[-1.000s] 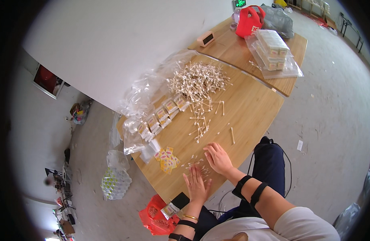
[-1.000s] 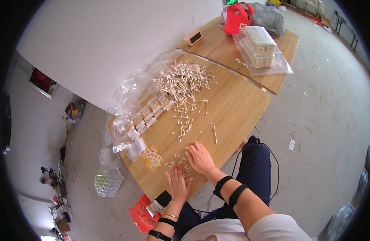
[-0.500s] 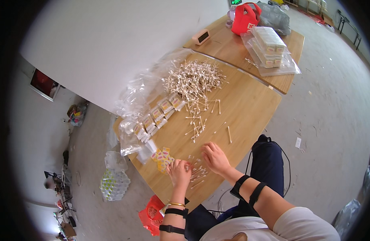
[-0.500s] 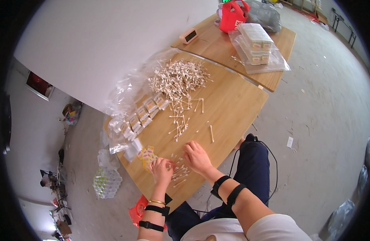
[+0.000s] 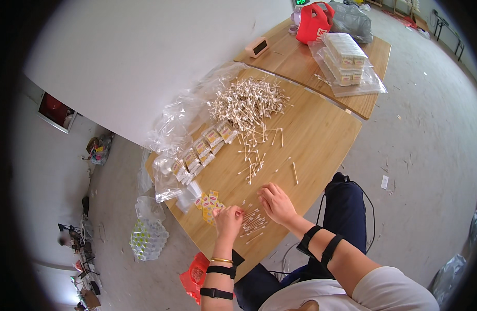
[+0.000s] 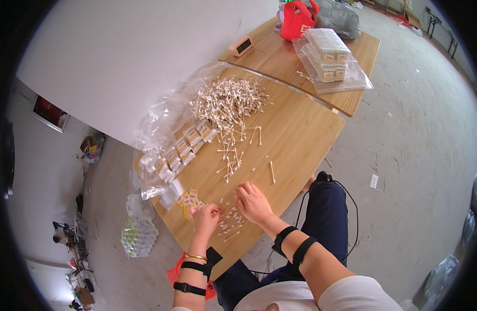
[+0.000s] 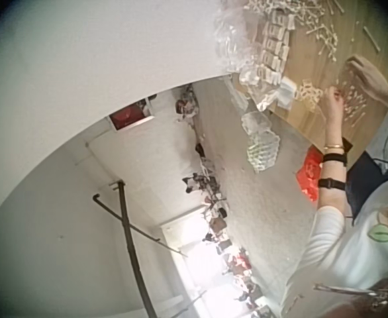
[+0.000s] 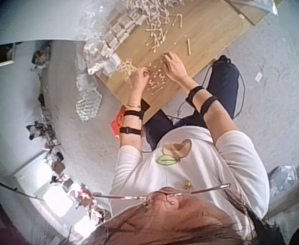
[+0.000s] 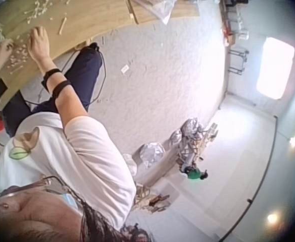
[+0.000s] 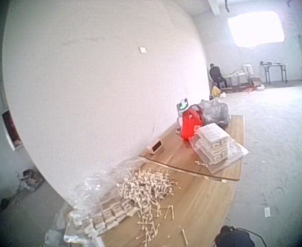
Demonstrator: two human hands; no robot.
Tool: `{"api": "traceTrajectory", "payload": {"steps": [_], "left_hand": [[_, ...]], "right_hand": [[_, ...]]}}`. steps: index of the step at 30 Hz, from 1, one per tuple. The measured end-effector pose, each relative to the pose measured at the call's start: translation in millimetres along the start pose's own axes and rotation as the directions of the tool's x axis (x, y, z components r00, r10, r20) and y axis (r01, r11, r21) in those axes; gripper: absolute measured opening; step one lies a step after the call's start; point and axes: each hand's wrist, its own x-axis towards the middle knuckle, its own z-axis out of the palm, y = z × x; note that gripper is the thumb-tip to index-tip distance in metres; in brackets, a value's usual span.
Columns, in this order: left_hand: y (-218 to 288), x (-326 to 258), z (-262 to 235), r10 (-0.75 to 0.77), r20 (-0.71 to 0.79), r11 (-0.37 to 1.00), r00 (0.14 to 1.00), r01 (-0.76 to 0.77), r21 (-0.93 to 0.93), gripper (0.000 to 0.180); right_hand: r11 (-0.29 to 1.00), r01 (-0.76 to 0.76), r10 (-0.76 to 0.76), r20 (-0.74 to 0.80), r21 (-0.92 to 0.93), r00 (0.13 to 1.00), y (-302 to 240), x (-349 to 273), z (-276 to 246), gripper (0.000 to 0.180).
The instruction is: Assembling small plastic applicator sticks into clear tubes.
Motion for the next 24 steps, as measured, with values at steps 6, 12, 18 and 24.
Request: {"api": "traceTrajectory", "payload": {"steps": [6,12,18,24], "left_hand": [[-1.6,3.4,-8.2,0.121,0.025,0.991,0.992,-0.122,0.057,0.007],[15.1,-11.6,-1.4,-0.061,-0.021,0.998,0.998,0.061,-0.011,0.026],[27.7,-47.7,46.6,0.056,0.008,0.992,0.998,-0.056,0.114,0.085],[16.8,-27.7,47.7,0.027,0.022,0.995,0.999,-0.029,0.096,0.086]], "right_hand": [[1.000,0.008,-0.008,-0.004,-0.014,1.000,0.0,-0.1,0.2,0.014],[1.000,-0.014,0.014,0.010,-0.005,1.000,2.6,-0.6,-0.6,0.016],[1.000,-0.008,0.008,0.014,-0.019,1.000,2.9,-0.4,2.5,0.017],[1.000,-0.002,0.002,0.005,-0.019,1.000,0.8,0.5,2.5,0.018]]}}
